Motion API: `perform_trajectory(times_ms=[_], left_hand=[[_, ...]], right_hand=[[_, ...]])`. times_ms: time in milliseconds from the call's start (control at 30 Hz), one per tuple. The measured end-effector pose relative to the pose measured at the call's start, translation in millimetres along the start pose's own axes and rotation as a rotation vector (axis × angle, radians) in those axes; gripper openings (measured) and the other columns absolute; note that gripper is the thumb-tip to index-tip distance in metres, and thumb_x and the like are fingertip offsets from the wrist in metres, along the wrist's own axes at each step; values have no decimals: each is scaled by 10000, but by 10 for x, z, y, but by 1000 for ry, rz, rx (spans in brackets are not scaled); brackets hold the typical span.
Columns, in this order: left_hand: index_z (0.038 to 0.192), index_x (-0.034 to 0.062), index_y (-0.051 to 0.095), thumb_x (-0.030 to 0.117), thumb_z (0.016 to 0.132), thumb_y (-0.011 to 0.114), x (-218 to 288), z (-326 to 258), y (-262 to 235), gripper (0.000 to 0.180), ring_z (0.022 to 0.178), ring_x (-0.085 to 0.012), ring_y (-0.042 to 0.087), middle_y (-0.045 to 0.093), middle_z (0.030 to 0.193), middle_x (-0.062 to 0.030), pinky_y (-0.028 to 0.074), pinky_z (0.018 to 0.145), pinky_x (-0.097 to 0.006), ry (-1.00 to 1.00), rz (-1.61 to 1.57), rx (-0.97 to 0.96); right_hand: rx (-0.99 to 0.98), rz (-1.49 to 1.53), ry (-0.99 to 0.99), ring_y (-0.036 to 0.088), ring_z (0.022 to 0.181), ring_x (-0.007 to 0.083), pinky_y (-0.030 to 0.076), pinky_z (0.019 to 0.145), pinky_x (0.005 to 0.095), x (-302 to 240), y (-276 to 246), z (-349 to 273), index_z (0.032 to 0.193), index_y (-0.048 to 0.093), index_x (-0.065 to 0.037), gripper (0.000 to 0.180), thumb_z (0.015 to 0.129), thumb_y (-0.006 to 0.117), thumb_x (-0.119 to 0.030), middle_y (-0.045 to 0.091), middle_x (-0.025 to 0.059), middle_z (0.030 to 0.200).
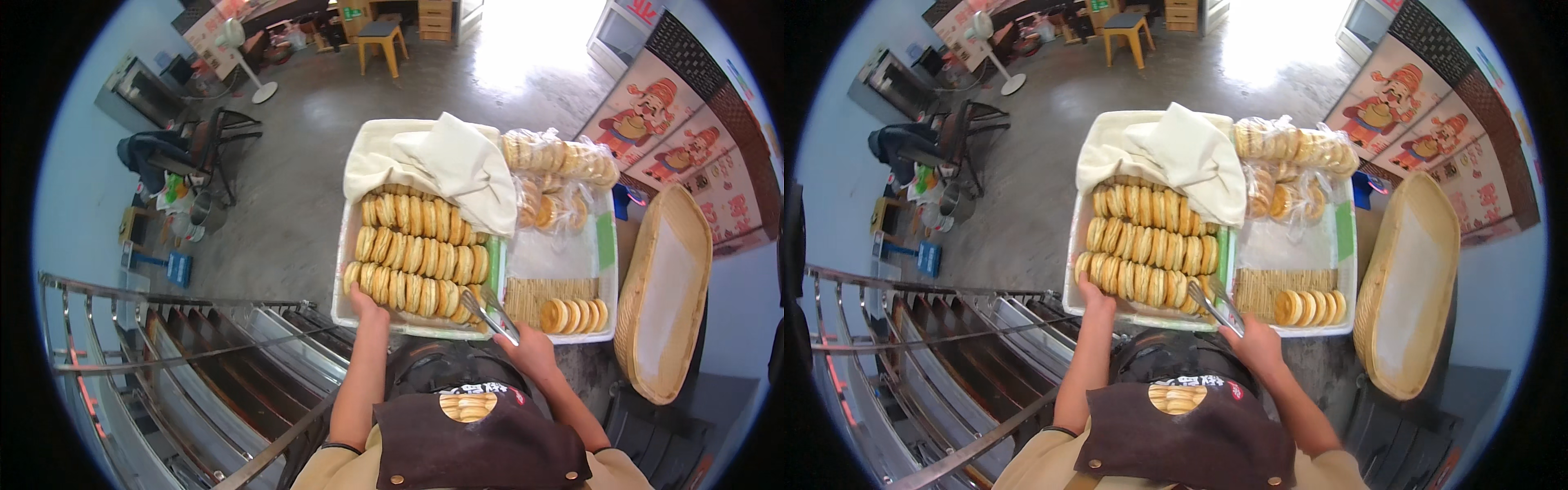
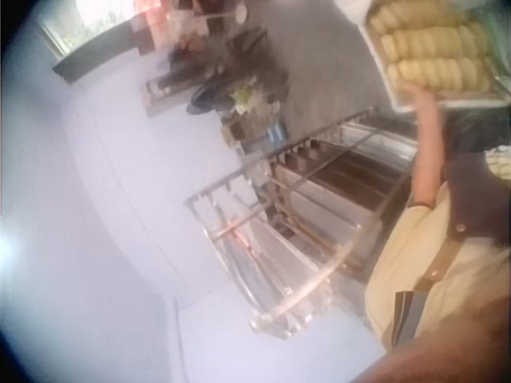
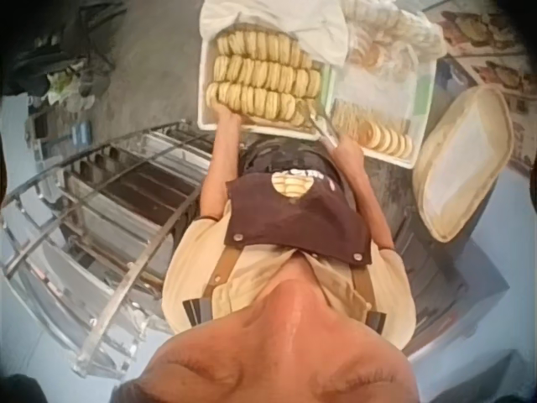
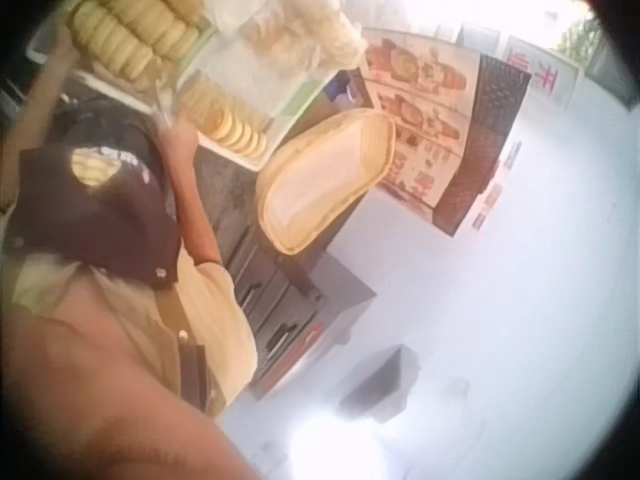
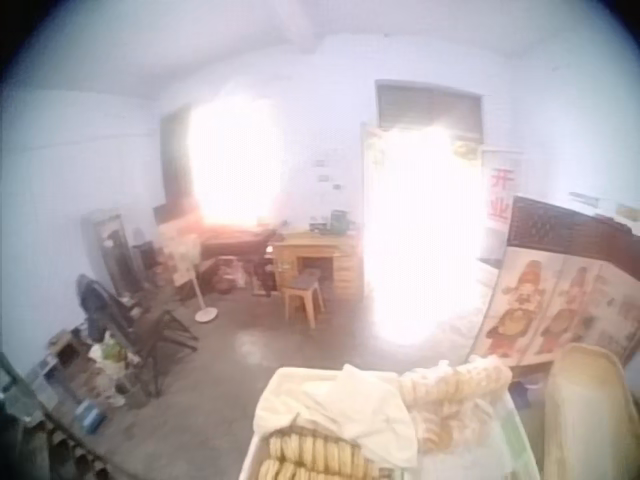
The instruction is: The person arranges round buns in a white tray using tongs, then covers the tray with a white cloth. The person also handles plastic-wrapped buns and places them in the tray. The task occurs in a small shop with a staircase and a desk visible in the background.
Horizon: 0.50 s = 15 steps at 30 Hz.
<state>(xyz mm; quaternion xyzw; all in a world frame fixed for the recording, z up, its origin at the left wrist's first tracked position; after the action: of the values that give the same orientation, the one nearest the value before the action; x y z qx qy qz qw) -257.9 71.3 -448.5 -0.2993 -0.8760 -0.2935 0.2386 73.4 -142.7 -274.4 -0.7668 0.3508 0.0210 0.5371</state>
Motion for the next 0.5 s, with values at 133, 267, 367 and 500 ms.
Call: perform_trajectory(times_ms=[133, 267, 367, 500], left_hand=[[1631, 73, 456, 504, 1129, 354, 10, -36, 125, 670, 1452, -356, 554, 526, 1620, -168, 465, 1208, -571, -31, 38, -170], [1649, 109, 436, 429, 1146, 379, 79, -141, -104, 599, 1539, -342, 456, 476, 1666, -145, 377, 1266, -582, -87, 50, -90], [1590, 76, 482, 336, 1110, 517, 148, -328, -326, 547, 1445, -328, 475, 505, 1561, -148, 382, 1224, -500, -92, 85, -15], [1556, 32, 496, 226, 1112, 558, 280, -634, -389, 488, 1443, -305, 496, 510, 1563, -172, 375, 1221, -470, 210, 314, -187]], right_hand=[[50, 7, 49, 739, 917, 481, 576, 816, 563, 109, -124, -131, 1121, 700, -9, 615, 962, 737, -601, 755, 287, 933], [147, -104, 257, 746, 953, 473, 585, 843, 560, 647, -661, -346, 1110, 719, -21, 619, 961, 724, -622, 769, 278, 975], [127, -179, 409, 752, 976, 463, 588, 866, 555, 1189, -1055, -517, 1139, 746, -10, 639, 959, 727, -623, 777, 279, 1010], [60, -265, 398, 759, 995, 444, 594, 881, 544, 1485, -1140, -506, 1138, 751, 7, 644, 947, 750, -608, 785, 265, 1017]])
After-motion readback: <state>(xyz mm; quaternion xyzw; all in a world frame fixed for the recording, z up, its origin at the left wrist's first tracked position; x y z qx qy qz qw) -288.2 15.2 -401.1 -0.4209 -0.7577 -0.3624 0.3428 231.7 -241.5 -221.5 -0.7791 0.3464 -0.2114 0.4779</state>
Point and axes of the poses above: each hand's wrist, its own z-axis towards the middle knuckle, its own y-axis out of the palm, x = y × z, the point moved 7 cm from there along z, towards the middle knuckle
